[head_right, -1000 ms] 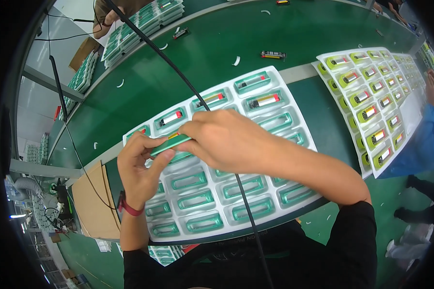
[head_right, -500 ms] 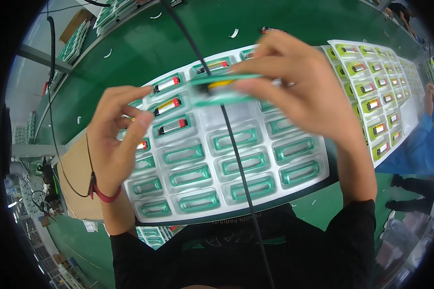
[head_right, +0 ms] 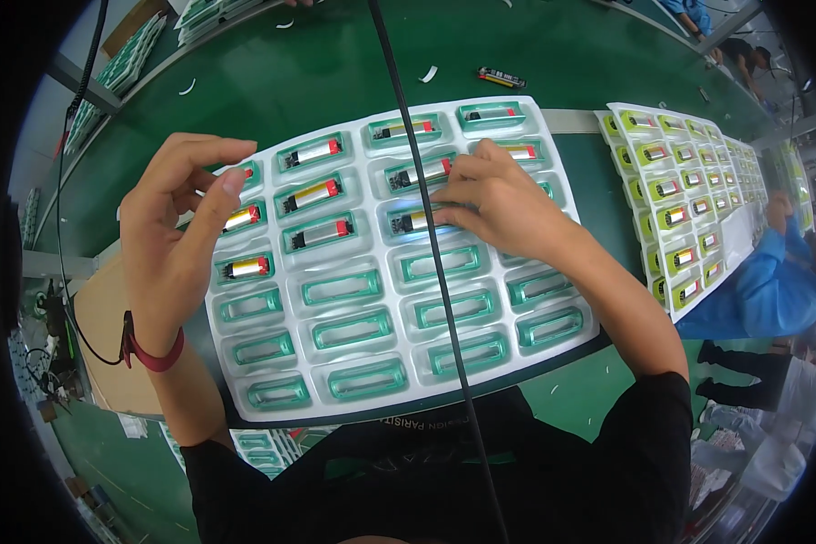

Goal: The person assembles small electronic components by hand, joining batteries with circuit boards and placing the completed units into green plastic organizer trays.

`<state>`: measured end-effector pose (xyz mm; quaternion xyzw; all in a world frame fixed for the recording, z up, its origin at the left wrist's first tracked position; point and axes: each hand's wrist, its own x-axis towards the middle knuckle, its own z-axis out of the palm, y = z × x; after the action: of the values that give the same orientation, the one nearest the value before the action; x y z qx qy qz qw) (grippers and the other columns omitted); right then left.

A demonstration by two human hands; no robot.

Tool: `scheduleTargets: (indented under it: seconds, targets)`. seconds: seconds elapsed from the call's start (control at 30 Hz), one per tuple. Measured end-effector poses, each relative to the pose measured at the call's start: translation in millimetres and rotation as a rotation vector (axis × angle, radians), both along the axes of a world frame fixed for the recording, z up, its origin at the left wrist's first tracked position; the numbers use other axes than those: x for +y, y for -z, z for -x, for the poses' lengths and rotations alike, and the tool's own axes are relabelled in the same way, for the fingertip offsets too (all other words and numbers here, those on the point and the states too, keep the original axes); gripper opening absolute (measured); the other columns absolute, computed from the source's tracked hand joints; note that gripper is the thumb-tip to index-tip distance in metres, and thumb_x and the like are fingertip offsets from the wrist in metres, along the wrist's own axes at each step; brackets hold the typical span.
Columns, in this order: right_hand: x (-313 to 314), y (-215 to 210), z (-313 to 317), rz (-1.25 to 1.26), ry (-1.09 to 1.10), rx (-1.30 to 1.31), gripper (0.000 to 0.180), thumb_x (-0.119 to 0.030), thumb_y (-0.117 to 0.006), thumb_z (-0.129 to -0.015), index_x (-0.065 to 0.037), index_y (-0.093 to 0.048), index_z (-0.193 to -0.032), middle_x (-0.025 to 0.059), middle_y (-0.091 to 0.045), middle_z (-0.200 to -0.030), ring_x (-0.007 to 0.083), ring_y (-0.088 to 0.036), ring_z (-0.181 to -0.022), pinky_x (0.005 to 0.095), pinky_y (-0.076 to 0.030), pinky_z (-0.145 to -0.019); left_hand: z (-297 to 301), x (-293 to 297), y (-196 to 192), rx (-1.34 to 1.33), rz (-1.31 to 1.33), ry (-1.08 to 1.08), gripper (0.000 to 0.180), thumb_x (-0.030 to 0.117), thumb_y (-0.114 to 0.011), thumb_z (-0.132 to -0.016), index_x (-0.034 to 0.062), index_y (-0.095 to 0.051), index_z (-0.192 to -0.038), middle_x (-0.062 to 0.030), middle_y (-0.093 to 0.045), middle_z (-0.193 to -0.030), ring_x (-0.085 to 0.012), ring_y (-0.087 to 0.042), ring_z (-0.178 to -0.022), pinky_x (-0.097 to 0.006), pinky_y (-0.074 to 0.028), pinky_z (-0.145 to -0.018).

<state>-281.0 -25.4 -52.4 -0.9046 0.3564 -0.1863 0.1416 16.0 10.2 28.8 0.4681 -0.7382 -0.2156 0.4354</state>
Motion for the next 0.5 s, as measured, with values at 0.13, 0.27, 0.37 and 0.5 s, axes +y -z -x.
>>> scheduleTargets:
  seconds: [0.13, 0.27, 0.37, 0.5]
  targets:
    - [-44, -9, 6, -0.398, 0.442, -0.278, 0.018, -0.014, -0.068, -0.083, -0.002, -0.071, -0.095, 0.0103, -0.063, -0.088, 0.0269, -0.057, -0.087, 0.0366, -0.046, -0.076, -7, 6, -3, -0.047, -0.032, -0.022, 0.015, 0.003, -0.063, -0.084, 0.0011, -0.067, -0.099, -0.0045, -0.06, -0.089, -0.0079, -0.053, -0.068, -0.019, -0.042, -0.057]
    - [-131, 12, 55, 0.253, 0.552, 0.052, 0.027, -0.023, -0.068, -0.082, -0.002, -0.07, -0.099, 0.015, -0.067, -0.093, 0.0306, -0.065, -0.082, 0.0403, -0.05, -0.075, 7, 2, -8, -0.01, -0.019, 0.021, 0.013, 0.004, -0.064, -0.083, 0.0031, -0.068, -0.095, -0.0052, -0.062, -0.087, -0.0099, -0.055, -0.065, -0.021, -0.042, -0.052]
    - [-156, 17, 52, -0.064, 0.546, 0.196, 0.028, -0.023, -0.069, -0.081, -0.002, -0.07, -0.1, 0.016, -0.068, -0.096, 0.031, -0.066, -0.083, 0.0404, -0.05, -0.077, 3, 5, -3, -0.041, 0.004, 0.032, 0.013, 0.004, -0.064, -0.082, 0.003, -0.068, -0.094, -0.0067, -0.062, -0.085, -0.0119, -0.056, -0.062, -0.023, -0.042, -0.051]
    - [-149, -5, 46, -0.086, 0.549, 0.119, 0.028, -0.021, -0.067, -0.083, 0.001, -0.068, -0.1, 0.0123, -0.069, -0.091, 0.0257, -0.066, -0.078, 0.0353, -0.051, -0.073, 2, 7, -3, -0.061, 0.014, 0.033, 0.013, 0.003, -0.065, -0.08, 0.0047, -0.068, -0.093, -0.0072, -0.063, -0.083, -0.0137, -0.056, -0.06, -0.025, -0.042, -0.05]
